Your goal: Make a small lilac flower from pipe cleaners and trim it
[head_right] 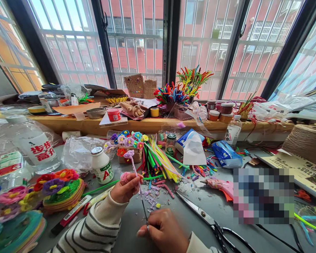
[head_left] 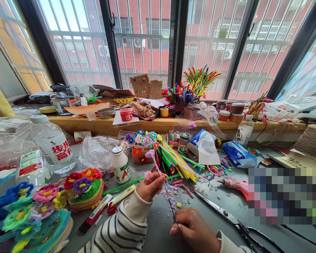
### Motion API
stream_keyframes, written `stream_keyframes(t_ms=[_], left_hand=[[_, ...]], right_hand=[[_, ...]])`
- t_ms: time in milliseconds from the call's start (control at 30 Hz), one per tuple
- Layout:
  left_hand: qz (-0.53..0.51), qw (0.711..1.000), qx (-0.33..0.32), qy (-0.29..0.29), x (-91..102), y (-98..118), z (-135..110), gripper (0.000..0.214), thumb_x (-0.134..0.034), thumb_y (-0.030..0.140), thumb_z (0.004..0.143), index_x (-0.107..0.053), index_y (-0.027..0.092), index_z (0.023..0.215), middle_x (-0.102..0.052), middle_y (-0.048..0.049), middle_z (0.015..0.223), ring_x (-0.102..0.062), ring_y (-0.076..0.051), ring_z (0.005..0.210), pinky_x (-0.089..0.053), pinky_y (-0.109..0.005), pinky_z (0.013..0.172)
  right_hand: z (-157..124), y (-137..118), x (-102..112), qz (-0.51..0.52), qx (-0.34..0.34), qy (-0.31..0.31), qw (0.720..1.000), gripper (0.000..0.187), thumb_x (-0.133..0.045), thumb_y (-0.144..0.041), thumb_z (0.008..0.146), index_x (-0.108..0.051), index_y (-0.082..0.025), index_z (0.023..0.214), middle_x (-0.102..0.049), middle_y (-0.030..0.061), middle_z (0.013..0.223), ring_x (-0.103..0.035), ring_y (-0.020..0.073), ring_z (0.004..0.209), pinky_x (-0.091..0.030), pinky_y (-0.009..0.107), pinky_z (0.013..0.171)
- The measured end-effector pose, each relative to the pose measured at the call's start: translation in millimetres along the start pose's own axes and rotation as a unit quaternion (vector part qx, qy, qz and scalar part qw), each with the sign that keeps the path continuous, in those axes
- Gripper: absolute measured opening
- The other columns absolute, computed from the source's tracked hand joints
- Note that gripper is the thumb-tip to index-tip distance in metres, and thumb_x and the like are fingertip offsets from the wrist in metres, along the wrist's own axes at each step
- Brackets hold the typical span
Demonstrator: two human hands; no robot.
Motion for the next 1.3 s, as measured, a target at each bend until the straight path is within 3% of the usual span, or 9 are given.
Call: stream_keyframes(t_ms=[233,467,800,1000,1300], left_hand=[[-0.028,0.999,-0.015,0.023,8.5,2.0,4.2,0.025,-0.072,0.032,0.042,-0.064,0.013,0.056,-0.050,0.0038,0.042,-0.037,-0.001,0.034,-0.025,-0.014,0.033],[-0.038,0.998,-0.035,0.031,9.7,7.0,3.8,0.023,-0.073,0.031,0.041,-0.063,0.014,0.054,-0.054,0.0036,0.043,-0.038,0.000,0.033,-0.026,-0.012,0.032],[-0.024,1.000,-0.001,0.009,6.0,-2.2,3.9,0.026,-0.072,0.032,0.041,-0.062,0.012,0.055,-0.049,0.0046,0.040,-0.036,-0.001,0.033,-0.022,-0.015,0.033],[0.010,1.000,0.008,-0.008,1.4,-6.1,1.4,0.023,-0.071,0.031,0.043,-0.063,0.012,0.054,-0.050,0.0033,0.040,-0.039,-0.002,0.036,-0.024,-0.016,0.036],[0.032,0.999,0.016,-0.015,2.3,-12.1,3.7,0.026,-0.072,0.033,0.040,-0.063,0.013,0.052,-0.046,0.0047,0.036,-0.037,-0.002,0.034,-0.024,-0.016,0.035]], right_hand=[[0.8,-1.2,-0.2,0.007,0.001,-0.004,1.000,0.059,-0.021,-0.068,0.068,-0.018,-0.018,0.038,-0.024,-0.0054,0.040,-0.026,0.0062,0.039,-0.022,0.020,0.040],[1.3,1.0,-1.7,0.023,0.001,-0.002,1.000,0.060,-0.019,-0.070,0.066,-0.020,-0.017,0.037,-0.023,-0.0053,0.039,-0.026,0.0064,0.039,-0.022,0.020,0.039],[-5.0,-10.2,-7.4,0.014,0.039,-0.057,0.998,0.069,-0.004,-0.070,0.067,-0.042,-0.016,0.045,-0.041,0.0003,0.049,-0.038,0.0101,0.049,-0.032,0.021,0.051],[-4.8,-20.7,-10.3,0.037,0.070,-0.096,0.992,0.068,-0.002,-0.070,0.066,-0.040,-0.017,0.046,-0.040,-0.0005,0.049,-0.039,0.0101,0.049,-0.033,0.020,0.051],[-4.0,-16.2,-11.6,0.038,0.055,-0.087,0.994,0.069,-0.001,-0.071,0.065,-0.037,-0.017,0.044,-0.039,-0.0005,0.048,-0.040,0.0101,0.049,-0.033,0.021,0.050]])
Point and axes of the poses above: each hand's wrist, its own z-axis towards the middle knuckle, its own x-axis out of the back of the hand, y = z × x, the point moved 9 cm from there along z, towards the middle knuckle
